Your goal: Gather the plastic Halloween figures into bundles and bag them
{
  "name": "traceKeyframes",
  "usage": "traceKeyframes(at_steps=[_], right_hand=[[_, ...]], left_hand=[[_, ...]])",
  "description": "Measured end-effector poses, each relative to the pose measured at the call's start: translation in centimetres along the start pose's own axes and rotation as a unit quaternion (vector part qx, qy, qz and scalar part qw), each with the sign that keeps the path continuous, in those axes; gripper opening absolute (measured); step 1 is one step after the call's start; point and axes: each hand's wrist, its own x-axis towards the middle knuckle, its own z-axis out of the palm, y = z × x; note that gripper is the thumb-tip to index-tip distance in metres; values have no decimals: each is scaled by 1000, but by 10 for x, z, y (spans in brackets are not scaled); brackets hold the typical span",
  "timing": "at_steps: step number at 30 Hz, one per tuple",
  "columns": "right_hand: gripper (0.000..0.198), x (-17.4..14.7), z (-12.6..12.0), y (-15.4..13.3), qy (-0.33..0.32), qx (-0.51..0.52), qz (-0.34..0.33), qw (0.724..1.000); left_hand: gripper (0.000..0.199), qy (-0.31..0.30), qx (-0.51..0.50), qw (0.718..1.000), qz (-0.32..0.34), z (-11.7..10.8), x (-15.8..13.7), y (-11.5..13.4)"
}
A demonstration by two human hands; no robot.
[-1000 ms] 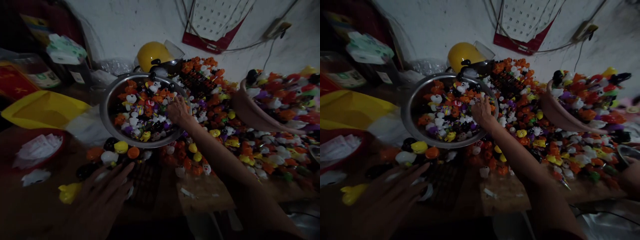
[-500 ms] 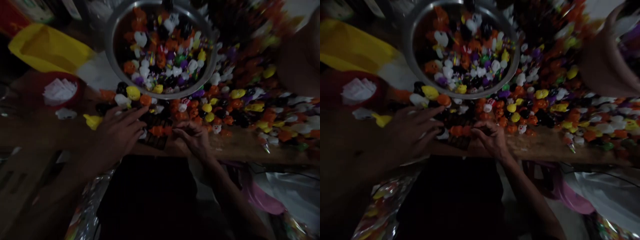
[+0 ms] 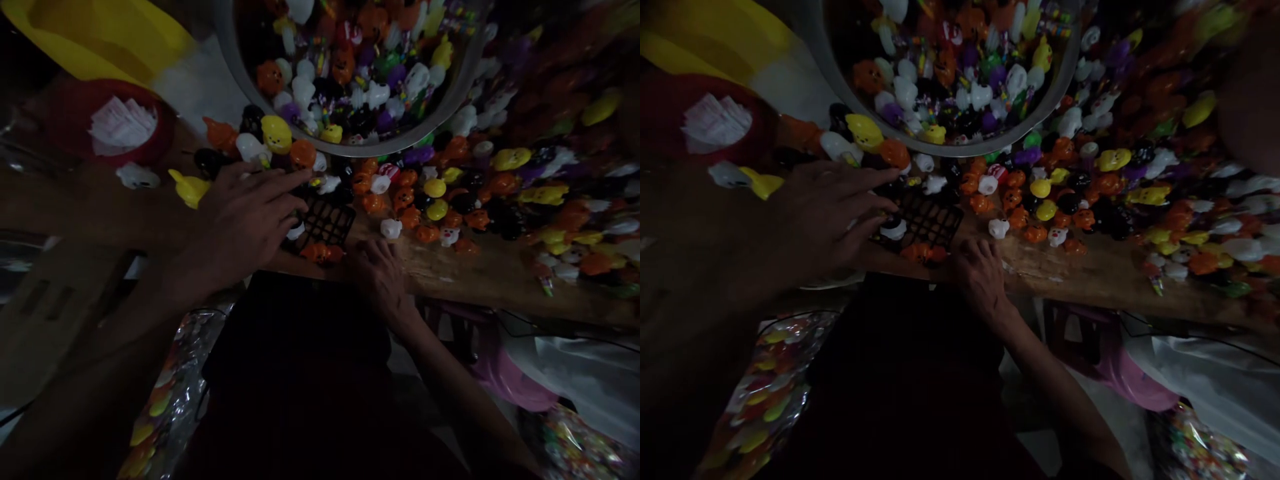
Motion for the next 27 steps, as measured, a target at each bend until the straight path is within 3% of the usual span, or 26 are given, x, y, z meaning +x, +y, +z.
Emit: traceKeyframes(at_steps=[4,7,12,17,20,27], right_hand=[[13,4,-10,-10,31,193,60,979],[13,13,-11,-24,66,261,100,958],[12,33,14,-46,116,316,74,939],[22,45,44,-59,100,409,135,897],[21,49,50,-63,82,407,122,901],[19,53,53,-65,122,366,118,915]], left_hand=[[26,0,10,1000,-4,0,1,-3],[27,3,14,1000,16,1,3,-7],[28,6,6,1000,29,-2,4,-8],[36,-11,23,999,25,-4,4,-8],[35,-13,30,999,26,-2,6,-8],[34,-59,-1,997,-40,-5,6,-7]])
